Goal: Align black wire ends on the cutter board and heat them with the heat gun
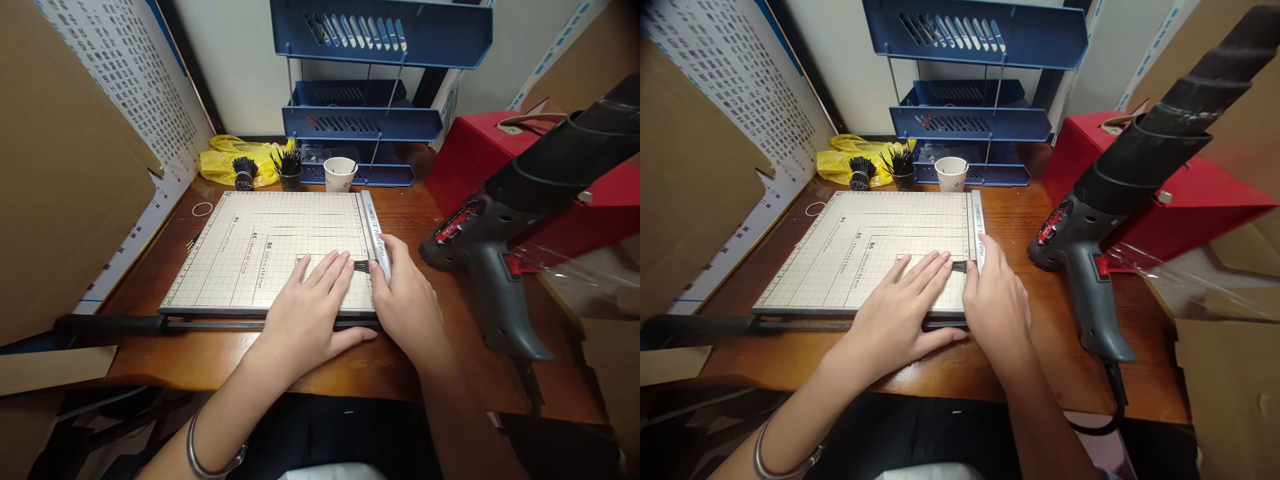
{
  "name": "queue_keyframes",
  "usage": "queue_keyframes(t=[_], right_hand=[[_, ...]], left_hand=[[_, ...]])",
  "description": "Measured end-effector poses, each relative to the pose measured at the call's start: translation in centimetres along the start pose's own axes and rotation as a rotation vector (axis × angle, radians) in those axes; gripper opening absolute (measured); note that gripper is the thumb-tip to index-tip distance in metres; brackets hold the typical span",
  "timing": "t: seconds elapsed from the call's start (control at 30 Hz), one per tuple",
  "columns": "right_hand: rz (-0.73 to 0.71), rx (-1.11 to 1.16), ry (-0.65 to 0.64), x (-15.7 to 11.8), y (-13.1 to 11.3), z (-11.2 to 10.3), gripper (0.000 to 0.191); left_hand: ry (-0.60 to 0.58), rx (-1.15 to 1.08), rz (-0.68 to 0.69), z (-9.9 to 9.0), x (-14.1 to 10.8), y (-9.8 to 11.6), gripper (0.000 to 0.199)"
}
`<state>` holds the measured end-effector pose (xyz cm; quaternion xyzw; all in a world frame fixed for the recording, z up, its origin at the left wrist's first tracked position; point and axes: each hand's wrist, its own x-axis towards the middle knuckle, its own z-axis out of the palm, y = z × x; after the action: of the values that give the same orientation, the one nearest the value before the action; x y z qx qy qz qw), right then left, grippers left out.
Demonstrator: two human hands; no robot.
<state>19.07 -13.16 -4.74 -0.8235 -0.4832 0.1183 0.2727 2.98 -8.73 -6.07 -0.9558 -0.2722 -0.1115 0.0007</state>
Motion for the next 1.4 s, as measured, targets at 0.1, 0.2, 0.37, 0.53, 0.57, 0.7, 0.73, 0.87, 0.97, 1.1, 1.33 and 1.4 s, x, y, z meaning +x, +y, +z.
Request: queue_keyframes(t=[0.1,0.2,0.37,0.53,0.57,0.7,0.73,0.87,0.97,1.1,1.33,1.4], right_hand=[[-0.013,0.008,0.009,0.0,0.0,0.0,0.049],[-0.032,-0.005,0.023,-0.1,-0.1,0.1,0.050],[0.005,-0.061,-0.026,0.0,-0.5,-0.1,0.052],[0.015,-0.068,-0.032,0.0,-0.5,-0.1,0.051],[0.012,-0.067,-0.029,0.0,-0.4,-0.1,0.052],[-0.018,-0.051,-0.010,0.0,0.0,0.2,0.051],[-0.026,-0.046,-0.006,0.0,0.1,0.2,0.051],[-0.031,-0.024,0.001,0.1,0.3,0.3,0.051],[-0.031,-0.009,-0.010,0.0,0.4,0.2,0.053],[-0.012,0.021,-0.039,-0.1,0.5,-0.1,0.058],[-0.147,0.000,0.017,-0.3,1.0,0.2,0.056],[-0.247,-0.015,0.083,-0.3,1.3,0.6,0.043]], left_hand=[[0.007,0.005,-0.007,0.0,0.0,0.0,0.096],[0.003,0.003,-0.013,0.0,0.0,0.0,0.096],[-0.018,-0.004,-0.016,-0.1,0.1,0.0,0.095],[-0.037,-0.011,-0.017,-0.4,0.3,0.0,0.097],[-0.037,-0.011,-0.019,-0.4,0.3,0.0,0.097],[-0.037,-0.004,-0.024,-0.4,0.2,0.0,0.099],[-0.037,-0.003,-0.022,-0.3,0.2,0.0,0.099],[-0.015,0.018,-0.025,-0.3,0.1,0.0,0.100],[-0.002,0.029,-0.037,-0.3,0.2,0.0,0.101],[-0.019,0.011,-0.036,-0.2,0.2,0.0,0.100],[-0.033,-0.012,-0.035,-0.1,0.0,-0.1,0.097],[-0.033,-0.011,-0.037,-0.1,0.1,-0.1,0.096]])
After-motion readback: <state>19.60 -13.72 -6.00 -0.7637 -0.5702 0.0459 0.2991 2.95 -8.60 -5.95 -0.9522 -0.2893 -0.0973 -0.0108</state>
